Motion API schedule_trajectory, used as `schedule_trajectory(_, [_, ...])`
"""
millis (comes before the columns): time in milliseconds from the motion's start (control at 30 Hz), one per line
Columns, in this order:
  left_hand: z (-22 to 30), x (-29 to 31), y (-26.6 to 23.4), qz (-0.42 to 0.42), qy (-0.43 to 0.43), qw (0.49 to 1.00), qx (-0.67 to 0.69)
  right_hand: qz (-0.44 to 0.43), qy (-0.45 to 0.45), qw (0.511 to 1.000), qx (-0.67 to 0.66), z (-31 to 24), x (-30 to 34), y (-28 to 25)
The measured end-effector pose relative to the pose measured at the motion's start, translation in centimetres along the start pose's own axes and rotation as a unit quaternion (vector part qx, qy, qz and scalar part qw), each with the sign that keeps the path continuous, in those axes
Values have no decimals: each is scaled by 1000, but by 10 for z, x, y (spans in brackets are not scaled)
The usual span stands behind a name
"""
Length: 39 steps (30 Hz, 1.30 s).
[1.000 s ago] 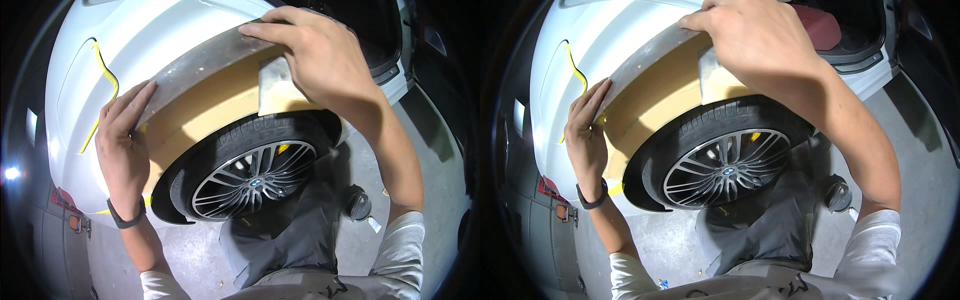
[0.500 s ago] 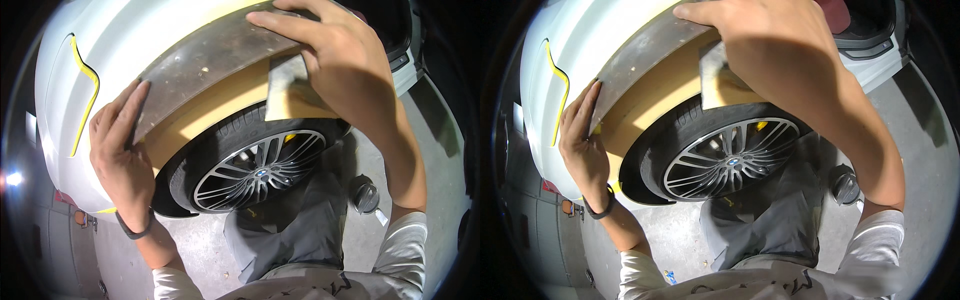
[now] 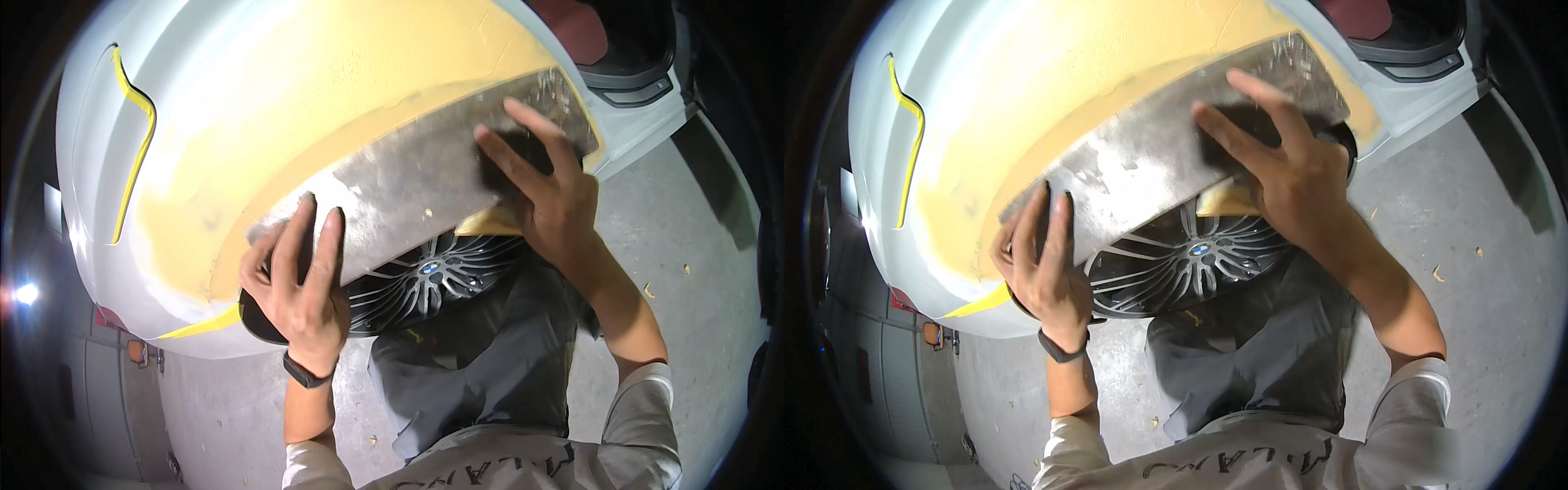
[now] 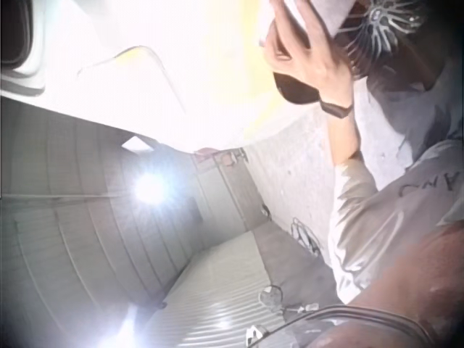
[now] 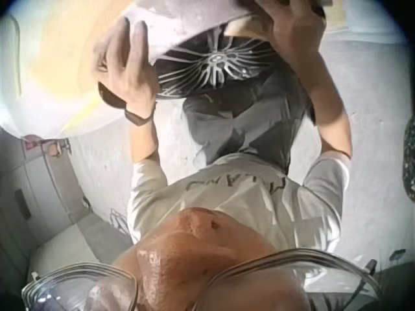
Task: The person sands the rear quarter panel of a white car using a sanding block and sandpaper. They repeatedly apply and remove sandpaper, sanding the surface in long strokes and checking the finish by hand.
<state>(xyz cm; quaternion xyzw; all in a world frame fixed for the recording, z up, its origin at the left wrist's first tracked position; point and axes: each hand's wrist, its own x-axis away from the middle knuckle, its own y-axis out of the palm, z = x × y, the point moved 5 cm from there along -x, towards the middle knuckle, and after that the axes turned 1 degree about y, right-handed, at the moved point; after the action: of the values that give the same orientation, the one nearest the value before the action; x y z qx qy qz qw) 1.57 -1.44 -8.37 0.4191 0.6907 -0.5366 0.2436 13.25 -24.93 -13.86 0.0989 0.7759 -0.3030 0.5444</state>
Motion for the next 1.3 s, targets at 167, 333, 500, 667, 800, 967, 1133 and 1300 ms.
schedule_trajectory(167, [4, -25, -39, -51, -5, 998, -25, 10, -30, 999, 23, -11, -23, -41])
schedule_trajectory(333, [-40, -83, -46, -59, -11, 998, -8, 10, -73, 993, 95, -9, -94, -48])
schedule_trajectory(500, [-66, -111, -45, -35, -26, 996, 72, -3, -112, 989, 99, -11, -148, -40])
schedule_trajectory(667, [-73, -120, -39, -43, -45, 994, 92, -9, -119, 986, 119, -17, -164, -42])
schedule_trajectory(800, [-78, -120, -38, -61, -72, 989, 112, -131, -50, 988, 65, -10, -165, -42])
schedule_trajectory(967, [-71, -113, -36, -54, -55, 993, 87, -129, -19, 990, 51, -12, -152, -43])
schedule_trajectory(1133, [-50, -90, -33, -41, -46, 997, 37, -31, -97, 988, 116, -17, -116, -37])
schedule_trajectory(1300, [-28, -63, -25, -11, -38, 999, 9, 18, -7, 999, 28, -1, -73, -19])
